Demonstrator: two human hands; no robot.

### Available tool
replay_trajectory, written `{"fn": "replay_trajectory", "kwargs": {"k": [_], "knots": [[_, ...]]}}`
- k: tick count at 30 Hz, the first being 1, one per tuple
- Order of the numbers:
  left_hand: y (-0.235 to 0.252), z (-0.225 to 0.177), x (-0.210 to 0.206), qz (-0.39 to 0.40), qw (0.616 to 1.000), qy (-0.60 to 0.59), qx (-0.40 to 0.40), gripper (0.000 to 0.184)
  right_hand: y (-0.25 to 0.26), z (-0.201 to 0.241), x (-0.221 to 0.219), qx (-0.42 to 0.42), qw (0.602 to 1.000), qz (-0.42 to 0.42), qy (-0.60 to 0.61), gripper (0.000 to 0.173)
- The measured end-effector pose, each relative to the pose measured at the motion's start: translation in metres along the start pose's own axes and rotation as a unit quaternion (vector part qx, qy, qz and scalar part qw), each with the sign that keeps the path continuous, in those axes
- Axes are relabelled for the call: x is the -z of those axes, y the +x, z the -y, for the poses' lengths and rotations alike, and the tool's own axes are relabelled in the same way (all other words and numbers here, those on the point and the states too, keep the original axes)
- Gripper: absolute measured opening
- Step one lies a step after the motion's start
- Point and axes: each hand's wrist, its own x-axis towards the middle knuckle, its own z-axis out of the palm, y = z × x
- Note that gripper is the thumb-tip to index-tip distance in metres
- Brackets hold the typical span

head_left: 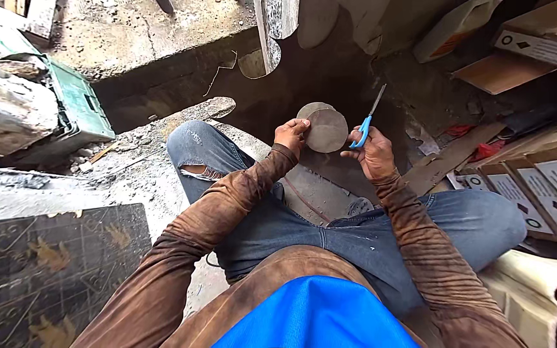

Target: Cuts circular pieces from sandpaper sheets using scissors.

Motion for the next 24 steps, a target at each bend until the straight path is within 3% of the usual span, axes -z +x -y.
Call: {"fn": "replay_trajectory", "kwargs": {"k": [3, 5, 8, 15, 22, 24], "knots": [[-0.001, 0.002, -0.001, 0.018, 1.000, -0.008, 0.002, 0.030, -0.002, -0.003, -0.004, 0.020, 0.998, -0.001, -0.058, 0.040], [0.001, 0.002, 0.001, 0.038, 0.999, -0.022, 0.009, 0.058, -0.002, -0.005, -0.004, 0.039, 0.996, -0.006, -0.083, 0.041], [0.004, -0.001, 0.005, 0.058, 0.997, -0.040, 0.007, 0.075, 0.003, -0.004, -0.004, 0.047, 0.996, -0.007, -0.079, 0.043], [-0.013, -0.016, 0.011, 0.087, 0.995, 0.020, -0.033, 0.077, 0.010, 0.007, 0.010, 0.118, 0.988, -0.034, -0.090, 0.046], [-0.039, -0.027, 0.023, 0.105, 0.990, 0.054, -0.080, 0.041, -0.002, 0.058, 0.073, 0.221, 0.945, -0.166, -0.172, 0.053], [-0.041, -0.026, 0.022, 0.113, 0.987, 0.065, -0.097, 0.060, -0.011, 0.059, 0.085, 0.223, 0.942, -0.193, -0.163, 0.051]]}}
